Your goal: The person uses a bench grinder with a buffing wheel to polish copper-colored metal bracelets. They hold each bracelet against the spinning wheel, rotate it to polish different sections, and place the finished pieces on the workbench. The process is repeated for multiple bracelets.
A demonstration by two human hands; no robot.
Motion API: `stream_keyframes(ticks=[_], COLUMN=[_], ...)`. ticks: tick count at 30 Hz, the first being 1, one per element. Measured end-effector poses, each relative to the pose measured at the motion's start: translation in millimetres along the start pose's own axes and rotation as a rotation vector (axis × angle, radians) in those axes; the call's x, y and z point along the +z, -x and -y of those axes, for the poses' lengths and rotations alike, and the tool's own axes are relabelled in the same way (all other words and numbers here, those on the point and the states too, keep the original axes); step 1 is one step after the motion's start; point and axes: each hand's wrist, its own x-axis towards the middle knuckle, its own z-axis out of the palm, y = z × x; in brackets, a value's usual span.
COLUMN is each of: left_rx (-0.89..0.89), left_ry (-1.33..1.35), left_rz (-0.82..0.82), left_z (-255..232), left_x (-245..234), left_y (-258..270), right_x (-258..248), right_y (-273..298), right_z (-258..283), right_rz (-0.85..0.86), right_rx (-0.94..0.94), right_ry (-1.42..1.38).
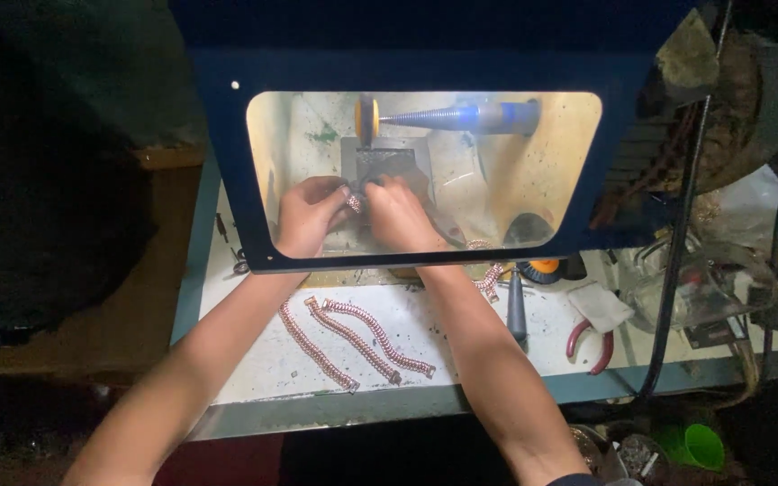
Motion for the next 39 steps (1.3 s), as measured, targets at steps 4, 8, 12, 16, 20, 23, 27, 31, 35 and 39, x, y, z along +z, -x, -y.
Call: stream_keyframes(ticks=[4, 8, 12, 16, 20, 23, 27, 31, 35, 39], left_rx=[0.0, -0.004, -0.032, -0.047, -0.016, 0.004, -0.007, -0.018, 0.022, 0.031], left_ry=[0.002, 0.018, 0.045, 0.054, 0.028, 0.036, 0.092, 0.09, 0.065, 0.088], left_rz=[-0.002, 0.004, -0.011, 0.012, 0.023, 0.024, 0.018, 0.013, 0.009, 0.021], left_z=[-0.8, -6.9, -15.2, -18.2, -6.3, 4.6, -11.3, -15.9, -12.4, -20.9], left_x=[3.1, 3.9, 6.3, 10.4, 13.1, 13.7, 17.3, 15.3, 13.9, 11.8], left_y=[-1.1, 3.7, 9.0, 7.9, -8.1, -19.9, -5.7, -2.5, -5.6, -0.2], right_x=[-20.7, -30.0, -70.2, -79.7, -62.6, -45.9, -46.6, -51.3, -45.5, -59.2], right_y=[7.3, 10.4, 15.2, 16.0, 9.5, 4.6, 1.3, 5.4, 5.0, 12.3], right_z=[7.7, 7.3, 28.0, 37.6, 30.5, 25.2, 38.8, 45.1, 43.7, 53.0], right_rz=[0.071, 0.036, -0.146, -0.289, -0.401, -0.439, -0.51, -0.539, -0.515, -0.509], right_rx=[0.104, 0.218, 0.371, 0.437, 0.472, 0.407, 0.485, 0.498, 0.485, 0.476], right_ry=[-0.084, -0.182, -0.622, -1.05, -1.308, -1.453, -1.503, -1.539, -1.527, -1.544])
